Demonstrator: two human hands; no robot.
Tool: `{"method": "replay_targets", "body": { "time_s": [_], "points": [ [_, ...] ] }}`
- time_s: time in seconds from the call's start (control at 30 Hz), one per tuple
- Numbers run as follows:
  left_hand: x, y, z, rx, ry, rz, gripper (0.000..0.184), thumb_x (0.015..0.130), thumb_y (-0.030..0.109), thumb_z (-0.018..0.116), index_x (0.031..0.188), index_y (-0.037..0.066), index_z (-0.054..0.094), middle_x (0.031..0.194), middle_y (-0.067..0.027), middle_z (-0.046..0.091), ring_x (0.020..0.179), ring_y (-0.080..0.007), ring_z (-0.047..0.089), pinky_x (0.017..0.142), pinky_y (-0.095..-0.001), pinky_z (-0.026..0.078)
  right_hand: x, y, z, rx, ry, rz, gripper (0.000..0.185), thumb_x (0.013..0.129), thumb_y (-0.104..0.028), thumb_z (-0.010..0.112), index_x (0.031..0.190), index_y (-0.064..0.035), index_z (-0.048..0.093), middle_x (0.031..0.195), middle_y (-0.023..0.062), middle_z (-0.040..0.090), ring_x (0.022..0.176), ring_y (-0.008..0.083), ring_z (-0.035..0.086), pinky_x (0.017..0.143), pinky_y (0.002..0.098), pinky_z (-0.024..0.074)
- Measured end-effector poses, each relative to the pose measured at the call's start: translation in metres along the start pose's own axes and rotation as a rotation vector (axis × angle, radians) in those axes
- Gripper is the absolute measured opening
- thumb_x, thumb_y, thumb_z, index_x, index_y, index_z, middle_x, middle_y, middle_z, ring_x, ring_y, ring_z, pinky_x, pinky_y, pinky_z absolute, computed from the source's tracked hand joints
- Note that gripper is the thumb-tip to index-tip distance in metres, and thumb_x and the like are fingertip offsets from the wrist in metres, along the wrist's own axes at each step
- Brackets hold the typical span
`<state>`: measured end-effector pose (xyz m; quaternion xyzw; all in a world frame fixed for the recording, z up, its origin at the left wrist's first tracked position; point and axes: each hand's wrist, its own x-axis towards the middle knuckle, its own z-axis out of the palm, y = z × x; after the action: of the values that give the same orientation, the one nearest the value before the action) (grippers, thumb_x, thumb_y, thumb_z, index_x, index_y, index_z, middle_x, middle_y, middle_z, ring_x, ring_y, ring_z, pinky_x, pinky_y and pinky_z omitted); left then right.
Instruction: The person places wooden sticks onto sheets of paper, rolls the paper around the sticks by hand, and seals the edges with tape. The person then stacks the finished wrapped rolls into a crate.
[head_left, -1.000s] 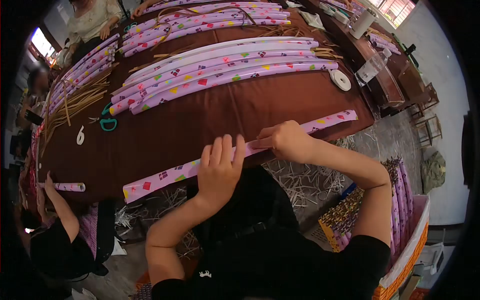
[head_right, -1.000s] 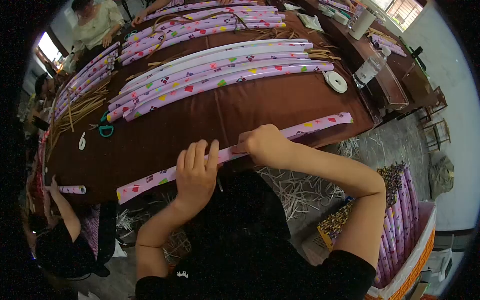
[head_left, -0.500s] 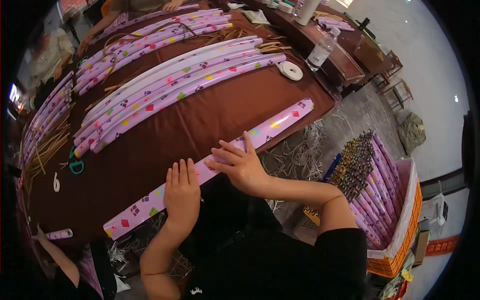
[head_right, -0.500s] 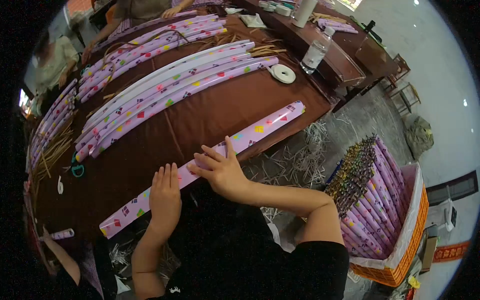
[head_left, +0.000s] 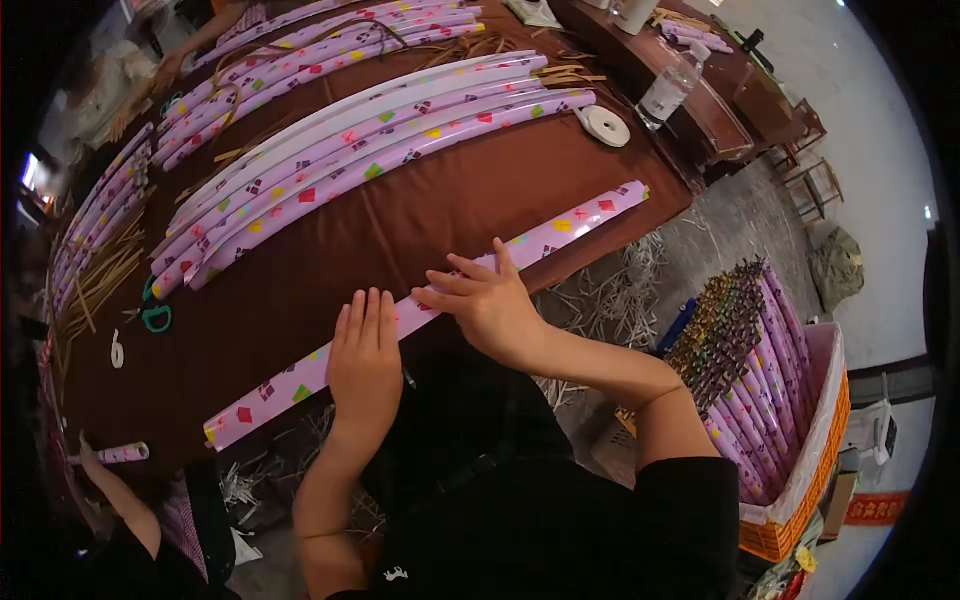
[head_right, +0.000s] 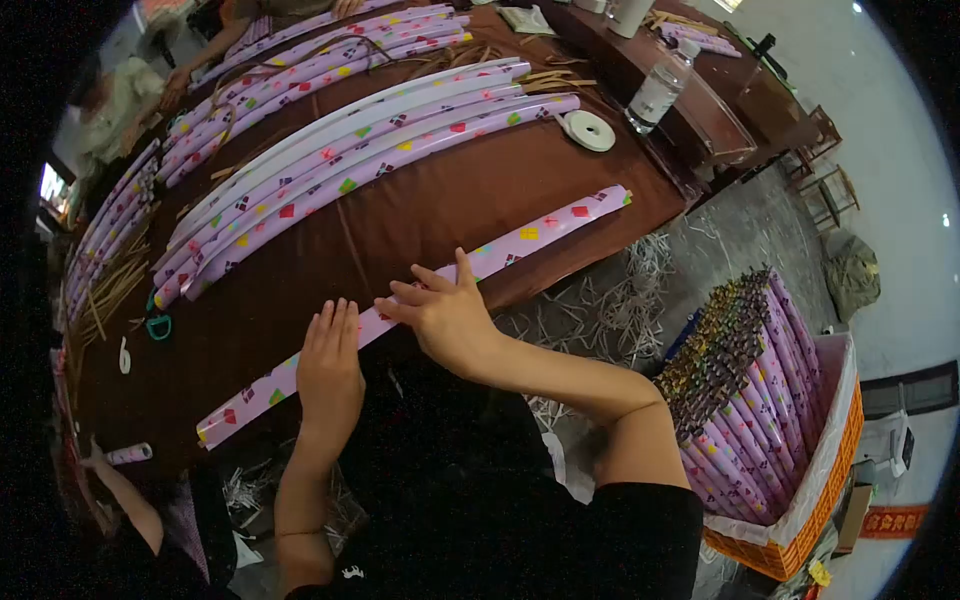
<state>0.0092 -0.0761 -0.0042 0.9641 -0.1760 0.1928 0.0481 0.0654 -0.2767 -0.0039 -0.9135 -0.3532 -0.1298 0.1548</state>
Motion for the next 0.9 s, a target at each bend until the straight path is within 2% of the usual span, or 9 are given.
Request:
{"method": "replay_targets", "body": {
  "time_s": [0.07, 0.13, 0.27, 0.4, 0.63, 0.7, 0.83, 0.9],
  "points": [
    [0.000, -0.001, 0.002, -0.009, 0.012, -0.027, 0.042, 0.086, 0.004, 0.053, 0.127, -0.005, 0.058, 0.126, -0.0194, 0.063, 0.123, -0.0315, 0.058, 0.108, -0.0415, 0.043, 0.002, -0.001, -0.003, -0.035, -0.006, 0.007, 0.041, 0.084, -0.008, 0.062, 0.121, -0.0250, 0.068, 0.125, 0.0019, 0.066, 0.122, 0.0282, 0.059, 0.103, 0.0692, 0.0331],
    [0.000, -0.005, 0.002, -0.020, 0.049, 0.046, 0.042, 0.086, 0.005, 0.053, 0.127, -0.004, 0.058, 0.125, -0.0186, 0.064, 0.121, -0.0307, 0.059, 0.107, -0.0397, 0.044, 0.003, -0.001, -0.004, -0.033, -0.028, 0.006, 0.043, 0.083, -0.006, 0.063, 0.121, -0.0255, 0.068, 0.125, 0.0019, 0.066, 0.123, 0.0275, 0.058, 0.105, 0.0679, 0.0329],
    [0.003, -0.009, -0.010, -0.152, -0.032, 0.040, 0.044, 0.085, 0.008, 0.055, 0.127, -0.005, 0.057, 0.125, -0.0199, 0.064, 0.119, -0.0299, 0.061, 0.105, -0.0380, 0.046, 0.005, -0.001, -0.005, -0.023, -0.051, 0.016, 0.048, 0.079, -0.004, 0.064, 0.123, -0.0238, 0.067, 0.126, 0.0021, 0.066, 0.124, 0.0269, 0.057, 0.106, 0.0678, 0.0307],
    [0.003, -0.011, -0.007, -0.059, -0.077, 0.058, 0.044, 0.085, 0.008, 0.056, 0.127, -0.006, 0.057, 0.125, -0.0204, 0.063, 0.119, -0.0308, 0.061, 0.105, -0.0385, 0.046, 0.006, 0.002, -0.008, -0.020, -0.087, -0.008, 0.058, 0.076, -0.002, 0.063, 0.131, -0.0240, 0.062, 0.129, 0.0024, 0.064, 0.126, 0.0283, 0.055, 0.107, 0.0682, 0.0296],
    [0.004, -0.013, -0.003, -0.012, -0.081, 0.048, 0.045, 0.084, 0.008, 0.057, 0.127, -0.005, 0.058, 0.126, -0.0207, 0.063, 0.119, -0.0335, 0.061, 0.106, -0.0393, 0.045, 0.006, 0.007, -0.009, -0.075, -0.133, -0.073, 0.067, 0.076, -0.002, 0.062, 0.138, -0.0254, 0.056, 0.137, 0.0018, 0.059, 0.129, 0.0299, 0.053, 0.110, 0.0659, 0.0283],
    [0.004, -0.014, -0.002, -0.008, -0.075, 0.044, 0.045, 0.084, 0.008, 0.057, 0.127, -0.005, 0.058, 0.126, -0.0204, 0.063, 0.119, -0.0334, 0.061, 0.106, -0.0393, 0.045, 0.007, 0.008, -0.005, -0.003, -0.090, -0.079, 0.056, 0.082, -0.004, 0.058, 0.135, -0.0246, 0.059, 0.137, 0.0024, 0.058, 0.129, 0.0367, 0.051, 0.105, 0.0752, 0.0242],
    [0.005, -0.015, 0.002, -0.004, -0.028, 0.053, 0.044, 0.085, 0.009, 0.058, 0.127, -0.004, 0.058, 0.127, -0.0194, 0.063, 0.118, -0.0338, 0.061, 0.106, -0.0400, 0.045, 0.004, 0.003, -0.002, -0.126, -0.055, -0.040, 0.055, 0.082, -0.006, 0.060, 0.133, -0.0272, 0.060, 0.139, -0.0002, 0.057, 0.133, 0.0419, 0.044, 0.103, 0.0797, 0.0187],
    [0.005, -0.016, 0.005, -0.006, -0.008, 0.043, 0.045, 0.086, 0.009, 0.058, 0.130, -0.002, 0.057, 0.126, -0.0193, 0.063, 0.117, -0.0345, 0.062, 0.106, -0.0411, 0.045, 0.001, 0.002, 0.004, -0.078, 0.011, -0.014, 0.065, 0.077, -0.001, 0.063, 0.134, -0.0306, 0.059, 0.143, -0.0042, 0.053, 0.140, 0.0410, 0.036, 0.105, 0.0798, 0.0144]
  ]
}}
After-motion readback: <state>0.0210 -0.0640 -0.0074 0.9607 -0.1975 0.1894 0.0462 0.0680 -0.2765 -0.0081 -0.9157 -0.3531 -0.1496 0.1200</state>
